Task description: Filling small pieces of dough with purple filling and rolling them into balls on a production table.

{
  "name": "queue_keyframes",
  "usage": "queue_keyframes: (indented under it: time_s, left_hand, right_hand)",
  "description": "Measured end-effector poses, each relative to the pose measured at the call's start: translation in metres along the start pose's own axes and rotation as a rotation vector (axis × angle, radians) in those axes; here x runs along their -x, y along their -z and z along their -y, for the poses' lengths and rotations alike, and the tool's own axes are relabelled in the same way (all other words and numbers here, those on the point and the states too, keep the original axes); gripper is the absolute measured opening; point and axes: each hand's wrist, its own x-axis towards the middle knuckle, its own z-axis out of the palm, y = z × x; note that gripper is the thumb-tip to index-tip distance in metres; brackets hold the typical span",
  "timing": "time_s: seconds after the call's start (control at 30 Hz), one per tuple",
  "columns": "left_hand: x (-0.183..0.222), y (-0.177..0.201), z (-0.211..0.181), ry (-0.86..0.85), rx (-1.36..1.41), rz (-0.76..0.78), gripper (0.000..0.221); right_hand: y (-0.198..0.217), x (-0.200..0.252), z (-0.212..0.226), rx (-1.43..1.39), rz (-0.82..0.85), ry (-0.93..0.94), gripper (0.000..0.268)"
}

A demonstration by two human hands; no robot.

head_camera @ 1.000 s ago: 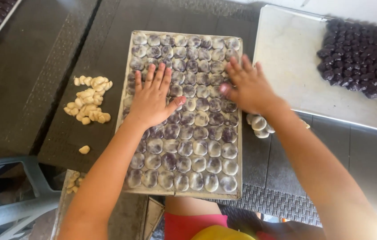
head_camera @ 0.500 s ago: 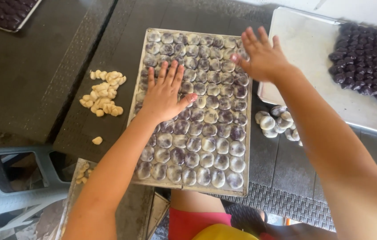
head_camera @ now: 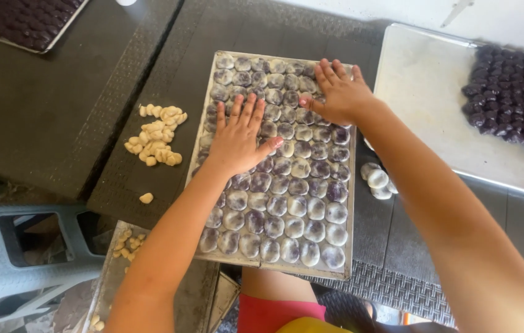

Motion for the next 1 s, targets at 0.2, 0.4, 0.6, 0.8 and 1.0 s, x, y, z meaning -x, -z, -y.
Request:
queue_keyframes:
  time_s: [0.2, 0.4, 0.6, 0.8, 1.0]
  left_hand:
    - [-0.001, -0.002, 0.000, -0.014, -0.006, -0.015, 0.104]
    - [-0.001, 0.005, -0.002, -0.012, 0.012, -0.012, 0.104]
    - [0.002, 0.006, -0.003, 0.001, 0.009, 0.008, 0.104]
    - [0.004, 0.011, -0.007, -0.002, -0.008, 0.069, 0.110]
    - [0.002, 0.020, -0.010, -0.001, -0.003, 0.058, 0.108]
  right_hand:
    - [0.003, -0.009, 0.029, 0.005, -0.062, 0.131, 0.098]
    - [0.029, -0.012, 0.041, 0.019, -0.029, 0.100, 0.102]
    - [-0.003, -0.041, 0.067, 0.032, -0.051, 0.120, 0.099]
    - [0.042, -0.026, 0.114, -0.147, -0.069, 0.230, 0.086]
    - [0.038, -0.055, 0.113, -0.135, -0.065, 0.192, 0.097]
